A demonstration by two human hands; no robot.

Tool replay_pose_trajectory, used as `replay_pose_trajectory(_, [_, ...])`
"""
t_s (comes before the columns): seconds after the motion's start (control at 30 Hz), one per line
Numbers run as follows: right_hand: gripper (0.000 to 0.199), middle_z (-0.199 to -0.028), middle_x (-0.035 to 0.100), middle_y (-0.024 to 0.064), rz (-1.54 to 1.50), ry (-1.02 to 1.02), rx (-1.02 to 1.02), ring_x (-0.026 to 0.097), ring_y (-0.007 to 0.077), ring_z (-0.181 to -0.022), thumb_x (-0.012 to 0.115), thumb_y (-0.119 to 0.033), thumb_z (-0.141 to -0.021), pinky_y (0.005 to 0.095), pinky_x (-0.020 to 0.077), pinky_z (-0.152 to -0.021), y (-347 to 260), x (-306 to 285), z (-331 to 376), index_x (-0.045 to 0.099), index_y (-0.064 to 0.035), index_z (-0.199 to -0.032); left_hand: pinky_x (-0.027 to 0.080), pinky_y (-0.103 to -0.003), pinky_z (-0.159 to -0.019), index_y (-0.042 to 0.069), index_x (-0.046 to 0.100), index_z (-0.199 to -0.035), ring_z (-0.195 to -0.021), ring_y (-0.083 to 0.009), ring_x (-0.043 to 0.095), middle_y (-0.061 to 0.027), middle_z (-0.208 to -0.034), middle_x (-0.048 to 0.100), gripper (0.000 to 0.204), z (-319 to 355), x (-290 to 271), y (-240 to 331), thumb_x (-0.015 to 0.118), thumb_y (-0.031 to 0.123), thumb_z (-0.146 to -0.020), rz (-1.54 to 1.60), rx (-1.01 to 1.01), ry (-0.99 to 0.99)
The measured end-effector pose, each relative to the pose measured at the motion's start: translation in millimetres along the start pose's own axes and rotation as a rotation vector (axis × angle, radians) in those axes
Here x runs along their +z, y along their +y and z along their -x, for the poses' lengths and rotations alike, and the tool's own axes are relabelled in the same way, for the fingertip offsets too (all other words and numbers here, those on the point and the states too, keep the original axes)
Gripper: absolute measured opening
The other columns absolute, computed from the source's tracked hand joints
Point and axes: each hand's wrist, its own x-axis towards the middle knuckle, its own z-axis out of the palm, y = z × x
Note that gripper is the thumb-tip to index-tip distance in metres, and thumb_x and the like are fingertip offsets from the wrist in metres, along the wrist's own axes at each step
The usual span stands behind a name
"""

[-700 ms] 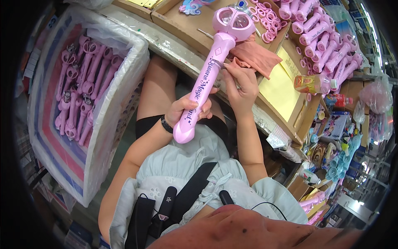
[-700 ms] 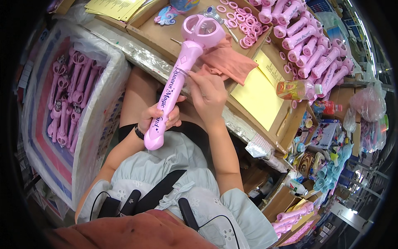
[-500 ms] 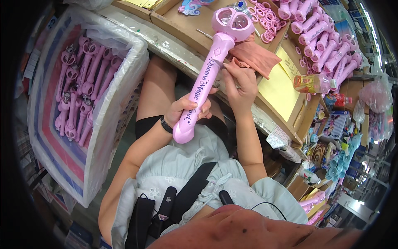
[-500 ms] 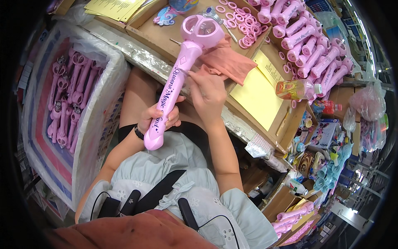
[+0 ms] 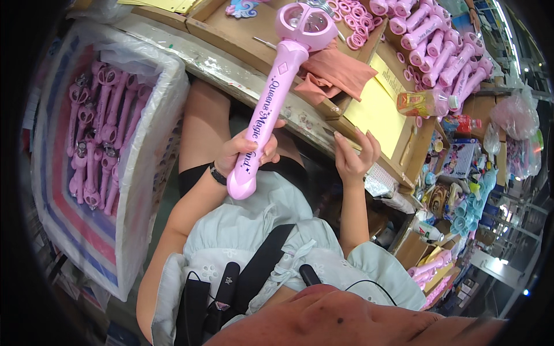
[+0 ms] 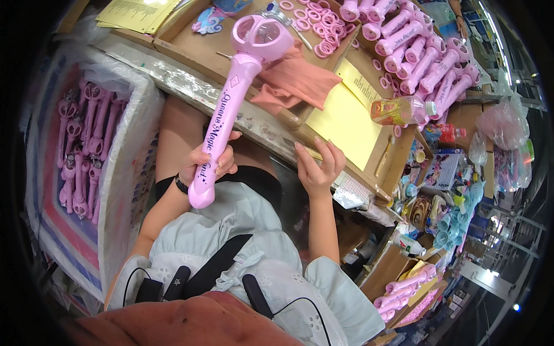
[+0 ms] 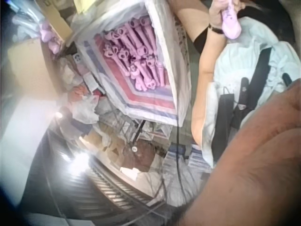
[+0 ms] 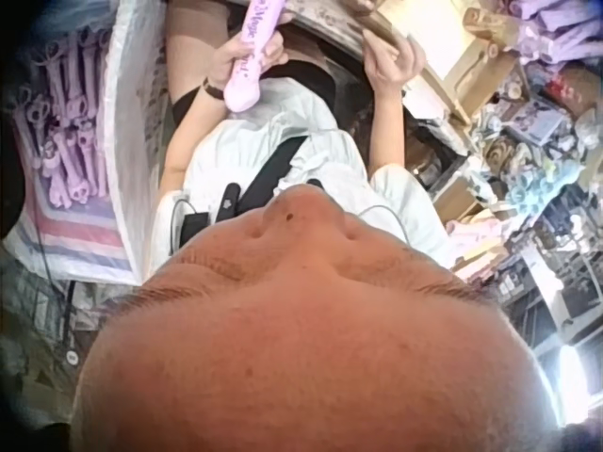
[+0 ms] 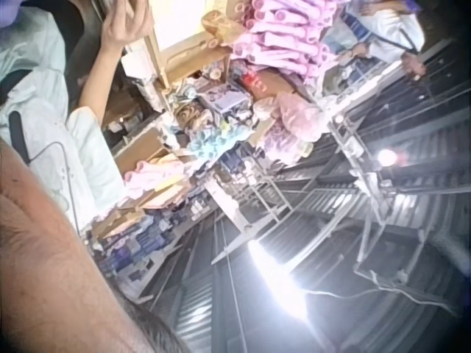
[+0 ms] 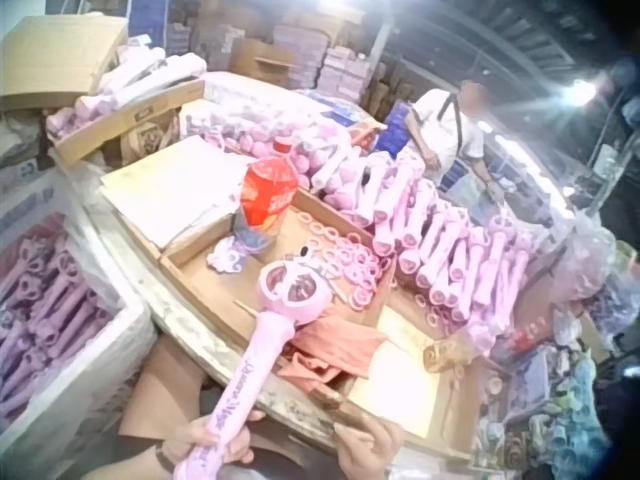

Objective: The person assembles a pink light stick by attaching a silver crown to the top, wiping the surface with a cloth, and applying a sticker to the handle. The person then uses a small metal tool to adjust the crown and continues wiping the light stick.

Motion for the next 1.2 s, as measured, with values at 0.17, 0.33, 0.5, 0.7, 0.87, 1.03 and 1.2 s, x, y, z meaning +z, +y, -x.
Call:
replay_pose_trajectory(0.17, [0.018, -0.124, 0.06, 0.0048, 0.187, -0.179, 0.072, 0.044, 0.0281, -0.121, 0.077, -0.018, -0.076, 0.0421, 0.0361, -0.1, 2, -16, 21, 0.075, -0.021, -0.094, 0.045, -0.034, -0.084, -0.004, 0.035, -0.142, -0.069, -0.0144, 0.053, -0.008, -0.082, 0.055, 0.074, 0, 0, -2, 0.061, 0.021, -0.077, 0.061, -0.009, 0.001])
replay_pose_trajectory(0.33, [0.017, -0.094, 0.064, 0.0099, -0.85, -0.005, 0.949, 0.058, 0.0156, -0.081, 0.063, 0.0, -0.089, 0.0277, 0.0475, -0.076, -57, -39, -8, 0.069, 0.0033, -0.105, 0.049, -0.035, -0.082, -0.004, 0.033, -0.144, -0.064, -0.0146, 0.052, -0.0067, -0.079, 0.051, 0.078, 1, -1, -2, 0.062, 0.022, -0.076, 0.024, -0.011, 0.041])
replay_pose_trajectory(0.5, [0.021, -0.09, 0.064, 0.0088, -1.672, -0.082, 1.155, 0.056, 0.0113, -0.074, 0.057, -0.003, -0.093, 0.0255, 0.0471, -0.07, -91, -58, -45, 0.066, 0.0097, -0.107, 0.047, -0.036, -0.085, -0.003, 0.031, -0.144, -0.067, -0.0148, 0.052, -0.0064, -0.083, 0.053, 0.081, 1, 1, 0, 0.064, 0.023, -0.076, 0.027, -0.019, 0.059])
replay_pose_trajectory(0.7, [0.019, -0.09, 0.066, 0.0103, -1.585, -0.182, 1.237, 0.056, 0.0119, -0.075, 0.06, -0.006, -0.091, 0.0249, 0.0444, -0.072, -96, -70, -62, 0.068, 0.0081, -0.1, 0.046, -0.037, -0.086, -0.003, 0.032, -0.144, -0.067, -0.0151, 0.052, -0.0063, -0.083, 0.053, 0.08, 1, 4, 0, 0.064, 0.023, -0.075, 0.022, -0.018, 0.07])
replay_pose_trajectory(0.87, [0.018, -0.091, 0.068, 0.0115, -1.57, -0.207, 1.273, 0.059, 0.0141, -0.08, 0.059, -0.005, -0.09, 0.0247, 0.0456, -0.075, -95, -73, -61, 0.068, 0.0084, -0.099, 0.044, -0.036, -0.084, -0.003, 0.032, -0.144, -0.067, -0.0153, 0.051, -0.006, -0.082, 0.053, 0.081, 1, 4, -1, 0.064, 0.023, -0.074, 0.028, -0.022, 0.076])
replay_pose_trajectory(1.03, [0.019, -0.092, 0.068, 0.0109, -1.616, -0.21, 1.284, 0.051, 0.0096, -0.069, 0.059, -0.007, -0.089, 0.0275, 0.0447, -0.076, -96, -72, -63, 0.069, 0.0073, -0.098, 0.043, -0.036, -0.083, -0.003, 0.032, -0.144, -0.067, -0.0154, 0.051, -0.0058, -0.082, 0.053, 0.082, 1, 3, 0, 0.065, 0.024, -0.073, 0.028, -0.03, 0.082])
replay_pose_trajectory(1.2, [0.022, -0.074, 0.061, 0.0012, -1.677, -0.202, 1.306, 0.046, 0.0058, -0.065, 0.059, -0.011, -0.092, 0.0223, 0.0386, -0.064, -96, -67, -63, 0.07, 0.0062, -0.099, 0.043, -0.036, -0.084, -0.003, 0.032, -0.144, -0.067, -0.0153, 0.051, -0.0061, -0.083, 0.052, 0.082, 1, 3, -1, 0.064, 0.024, -0.074, 0.046, -0.032, 0.076])
